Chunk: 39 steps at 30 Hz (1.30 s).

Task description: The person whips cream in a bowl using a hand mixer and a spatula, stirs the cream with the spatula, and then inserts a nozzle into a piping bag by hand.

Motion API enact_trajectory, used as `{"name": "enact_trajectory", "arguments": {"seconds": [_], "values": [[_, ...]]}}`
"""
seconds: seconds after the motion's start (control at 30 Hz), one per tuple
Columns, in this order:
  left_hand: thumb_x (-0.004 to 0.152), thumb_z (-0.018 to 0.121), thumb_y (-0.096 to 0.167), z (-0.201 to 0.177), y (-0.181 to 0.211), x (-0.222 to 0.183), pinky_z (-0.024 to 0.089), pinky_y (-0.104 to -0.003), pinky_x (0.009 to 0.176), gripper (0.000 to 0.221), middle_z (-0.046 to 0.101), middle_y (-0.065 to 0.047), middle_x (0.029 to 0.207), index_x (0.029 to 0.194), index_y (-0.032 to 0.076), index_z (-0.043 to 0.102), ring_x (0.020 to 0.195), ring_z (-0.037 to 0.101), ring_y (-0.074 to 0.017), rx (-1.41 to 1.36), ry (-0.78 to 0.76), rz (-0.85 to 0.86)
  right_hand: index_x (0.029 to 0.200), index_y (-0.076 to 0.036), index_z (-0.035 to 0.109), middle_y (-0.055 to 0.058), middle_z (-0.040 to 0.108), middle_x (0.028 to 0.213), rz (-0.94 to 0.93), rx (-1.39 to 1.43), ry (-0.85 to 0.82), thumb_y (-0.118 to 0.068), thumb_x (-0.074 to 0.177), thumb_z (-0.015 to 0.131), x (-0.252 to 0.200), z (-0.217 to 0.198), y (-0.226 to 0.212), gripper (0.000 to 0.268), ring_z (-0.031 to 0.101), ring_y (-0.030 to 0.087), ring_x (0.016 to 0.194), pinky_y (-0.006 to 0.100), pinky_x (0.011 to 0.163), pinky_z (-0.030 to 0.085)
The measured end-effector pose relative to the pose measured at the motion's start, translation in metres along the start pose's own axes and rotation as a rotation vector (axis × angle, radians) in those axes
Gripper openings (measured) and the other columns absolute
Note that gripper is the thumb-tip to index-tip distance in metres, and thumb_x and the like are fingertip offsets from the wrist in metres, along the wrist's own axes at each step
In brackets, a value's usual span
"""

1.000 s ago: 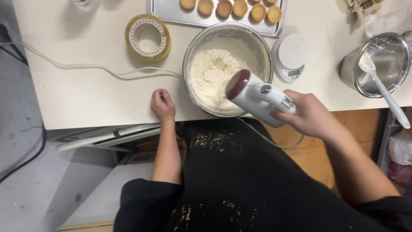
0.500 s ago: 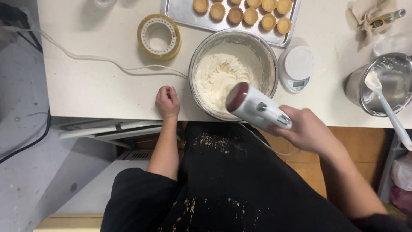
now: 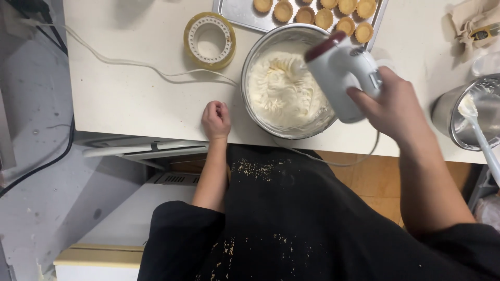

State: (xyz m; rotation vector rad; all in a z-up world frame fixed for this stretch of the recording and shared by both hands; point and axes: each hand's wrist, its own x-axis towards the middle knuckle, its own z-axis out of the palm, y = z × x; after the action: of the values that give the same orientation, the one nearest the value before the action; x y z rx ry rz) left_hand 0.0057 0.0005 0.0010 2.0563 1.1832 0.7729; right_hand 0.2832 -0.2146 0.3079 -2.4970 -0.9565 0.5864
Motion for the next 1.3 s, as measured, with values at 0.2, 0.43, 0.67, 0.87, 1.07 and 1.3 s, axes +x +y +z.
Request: {"name": "enact_trajectory", "arguments": {"seconds": [0.2,0.43,0.67,0.87,1.07,1.3], "values": [[0.099,0.061,0.028,-0.002,0.004,-0.001,0.049,-0.033,0.057,0.023,0.062,-0.004,0.073,0.087,0.008,0.062,0.062,0.06,-0.0184,-0.006,-0.017,0.005,0.118,0.003,0.066,0.015,0.072,0.086,0.057,0.151,-0.012,-0.026,0.094,0.078,0.008,0.0,0.002,0.039,0.071,0.02,0.074,0.035,0.062,0.055],[0.106,0.056,0.028,-0.007,0.006,-0.001,0.05,-0.033,0.064,0.026,0.065,-0.006,0.082,0.096,0.006,0.065,0.07,0.061,-0.0186,-0.163,-0.028,0.004,0.12,-0.005,0.067,0.01,0.073,0.093,-0.061,0.301,-0.221,-0.019,0.088,0.074,-0.019,0.043,-0.016,0.036,0.069,0.018,0.08,0.034,0.071,0.056],[0.114,0.043,0.039,-0.004,0.068,-0.002,0.058,-0.04,0.083,0.041,0.054,-0.009,0.103,0.123,0.0,0.055,0.093,0.058,-0.0196,-1.069,-0.437,-0.77,0.108,-0.007,0.068,0.013,0.077,0.083,0.206,0.065,-0.33,-0.028,0.085,0.075,-0.076,0.01,-0.02,0.032,0.076,0.023,0.077,0.037,0.072,0.056],[0.107,0.04,0.044,-0.008,0.091,0.02,0.047,-0.047,0.101,0.052,0.056,-0.012,0.134,0.142,0.005,0.046,0.122,0.055,-0.027,-1.204,-0.73,-1.022,0.114,-0.003,0.067,0.021,0.069,0.076,0.463,-0.116,0.011,-0.029,0.093,0.077,-0.08,-0.011,-0.004,0.035,0.07,0.03,0.069,0.043,0.066,0.054],[0.109,0.039,0.036,0.004,0.094,0.002,0.044,-0.047,0.108,0.046,0.055,-0.01,0.142,0.144,0.007,0.046,0.128,0.053,-0.0244,-1.284,-0.831,-1.017,0.128,0.0,0.063,0.016,0.073,0.103,0.085,0.361,0.183,-0.022,0.097,0.07,-0.042,0.055,-0.005,0.039,0.067,0.022,0.093,0.038,0.08,0.055],[0.109,0.043,0.035,-0.007,0.084,0.007,0.043,-0.045,0.109,0.045,0.055,-0.008,0.144,0.145,0.008,0.047,0.13,0.053,-0.0225,-1.374,-0.841,-1.009,0.116,-0.007,0.069,0.014,0.076,0.087,0.261,0.1,-0.182,-0.022,0.088,0.074,-0.079,0.013,-0.004,0.032,0.072,0.022,0.078,0.038,0.074,0.056]]}}
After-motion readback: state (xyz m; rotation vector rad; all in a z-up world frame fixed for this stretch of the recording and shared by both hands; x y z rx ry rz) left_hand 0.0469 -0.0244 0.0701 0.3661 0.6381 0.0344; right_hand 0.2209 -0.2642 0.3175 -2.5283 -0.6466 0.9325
